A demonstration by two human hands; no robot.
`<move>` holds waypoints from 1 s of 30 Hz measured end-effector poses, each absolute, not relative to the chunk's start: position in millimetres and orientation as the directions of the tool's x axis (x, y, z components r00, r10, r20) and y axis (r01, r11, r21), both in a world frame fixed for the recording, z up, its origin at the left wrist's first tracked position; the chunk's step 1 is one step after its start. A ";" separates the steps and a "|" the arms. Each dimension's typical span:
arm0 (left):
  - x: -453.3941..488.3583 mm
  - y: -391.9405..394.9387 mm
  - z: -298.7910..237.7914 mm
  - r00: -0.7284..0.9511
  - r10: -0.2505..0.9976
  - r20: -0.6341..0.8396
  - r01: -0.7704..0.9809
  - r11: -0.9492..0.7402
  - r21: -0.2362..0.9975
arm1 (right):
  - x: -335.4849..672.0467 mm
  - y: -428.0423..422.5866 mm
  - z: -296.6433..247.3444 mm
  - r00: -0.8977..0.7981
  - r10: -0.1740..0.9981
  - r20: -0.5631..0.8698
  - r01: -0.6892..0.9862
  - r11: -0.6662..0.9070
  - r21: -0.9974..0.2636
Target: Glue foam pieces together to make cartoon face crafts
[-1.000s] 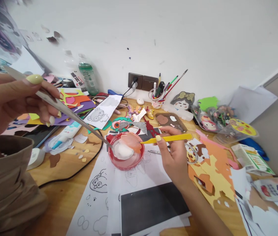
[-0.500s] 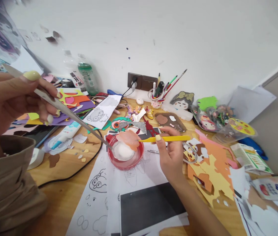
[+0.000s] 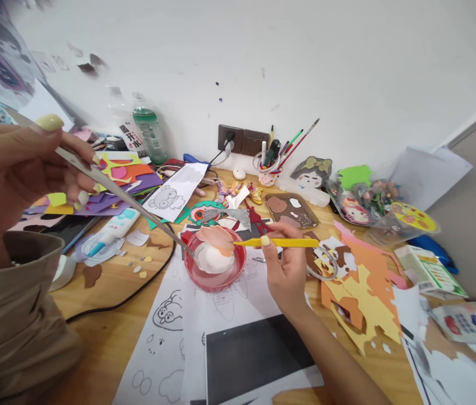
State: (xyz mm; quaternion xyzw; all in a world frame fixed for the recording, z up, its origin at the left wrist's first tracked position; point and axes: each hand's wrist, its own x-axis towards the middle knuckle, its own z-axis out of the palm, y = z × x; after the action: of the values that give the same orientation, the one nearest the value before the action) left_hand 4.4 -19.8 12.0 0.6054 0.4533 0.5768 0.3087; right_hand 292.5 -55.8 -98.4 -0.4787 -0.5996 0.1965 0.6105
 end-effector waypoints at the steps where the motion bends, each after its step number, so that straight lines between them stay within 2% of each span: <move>1: 4.8 -19.7 11.7 -0.080 0.905 0.418 0.190 -0.398 0.898 | 292.8 -55.9 -99.0 0.203 0.821 0.534 0.337 0.454 -0.825; 12: 2.8 -18.4 10.8 -0.099 0.917 0.387 0.171 -0.368 0.914 | 288.3 -57.7 -96.4 0.181 0.868 0.463 0.287 0.404 -0.868; 18: 5.0 -18.5 9.5 -0.095 0.902 0.422 0.185 -0.401 0.897 | 286.1 -56.8 -94.2 0.193 0.913 0.361 0.199 0.323 -0.925; 30: 6.1 -21.7 8.7 -0.143 0.903 0.406 0.160 -0.383 0.910 | 288.1 -54.4 -97.4 0.175 0.945 0.278 0.185 0.245 -0.952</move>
State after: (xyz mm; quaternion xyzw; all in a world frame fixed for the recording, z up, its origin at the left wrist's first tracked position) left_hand 6.1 -21.7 8.7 0.5765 0.4608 0.5995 0.3097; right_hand 288.1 -54.4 -97.4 -0.5152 -0.5481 0.3344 0.5677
